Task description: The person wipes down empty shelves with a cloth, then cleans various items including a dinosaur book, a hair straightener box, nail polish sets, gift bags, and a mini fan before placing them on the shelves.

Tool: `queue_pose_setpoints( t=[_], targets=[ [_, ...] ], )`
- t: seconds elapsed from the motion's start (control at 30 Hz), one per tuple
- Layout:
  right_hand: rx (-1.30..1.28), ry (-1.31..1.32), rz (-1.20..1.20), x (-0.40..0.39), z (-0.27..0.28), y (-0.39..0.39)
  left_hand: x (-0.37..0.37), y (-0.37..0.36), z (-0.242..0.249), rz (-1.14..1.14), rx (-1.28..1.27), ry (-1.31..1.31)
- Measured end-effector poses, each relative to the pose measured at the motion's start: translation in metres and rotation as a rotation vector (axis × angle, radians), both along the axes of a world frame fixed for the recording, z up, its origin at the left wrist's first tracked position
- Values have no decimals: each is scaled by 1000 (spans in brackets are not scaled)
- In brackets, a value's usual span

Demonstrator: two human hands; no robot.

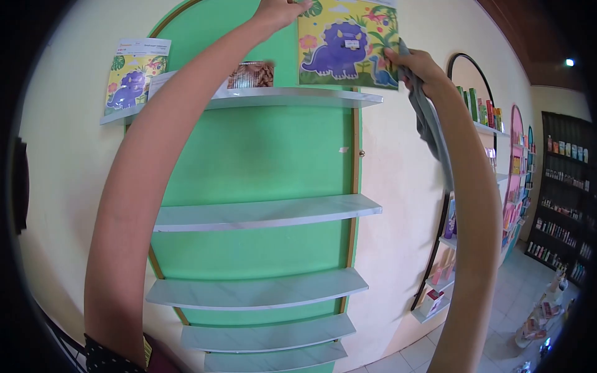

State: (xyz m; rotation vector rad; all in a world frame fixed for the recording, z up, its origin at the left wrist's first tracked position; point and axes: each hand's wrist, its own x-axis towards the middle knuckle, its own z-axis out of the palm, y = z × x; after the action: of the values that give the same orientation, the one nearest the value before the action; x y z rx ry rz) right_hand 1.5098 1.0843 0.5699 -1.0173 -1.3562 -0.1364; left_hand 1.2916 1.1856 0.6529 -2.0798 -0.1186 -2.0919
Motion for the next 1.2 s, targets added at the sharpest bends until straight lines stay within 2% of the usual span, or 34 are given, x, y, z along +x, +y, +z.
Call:
queue_pose_setpoints(
  t=[0.03, 0.23, 0.43, 0.53, 0.73, 0.8, 1.07, 1.13, 1.2],
  targets=[
    [-30, -6, -10, 0, 9, 10, 2, 11, 7, 134, -26, -7],
    [-198, 19, -11, 10, 32, 58, 25, 69, 28, 256, -117, -42],
    [-165, 89, 51, 16, 41, 93, 36, 97, 40, 234, -186, -24],
    [-303, 58, -18, 18, 42, 95, 37, 111, 39, 230, -190, 53],
    [-373, 17, -98, 24, 46, 107, 53, 126, 47, 324, -282, 27],
    [-411, -9, -196, 22, 48, 111, 43, 111, 31, 311, -280, 44],
    [-378, -83, -231, 16, 44, 118, 41, 117, 27, 365, -313, 91],
    [-387, -96, -237, 16, 44, 119, 40, 116, 29, 458, -301, 117],
    [-379, -60, -214, 17, 45, 120, 38, 112, 31, 414, -360, 197]
  ],
)
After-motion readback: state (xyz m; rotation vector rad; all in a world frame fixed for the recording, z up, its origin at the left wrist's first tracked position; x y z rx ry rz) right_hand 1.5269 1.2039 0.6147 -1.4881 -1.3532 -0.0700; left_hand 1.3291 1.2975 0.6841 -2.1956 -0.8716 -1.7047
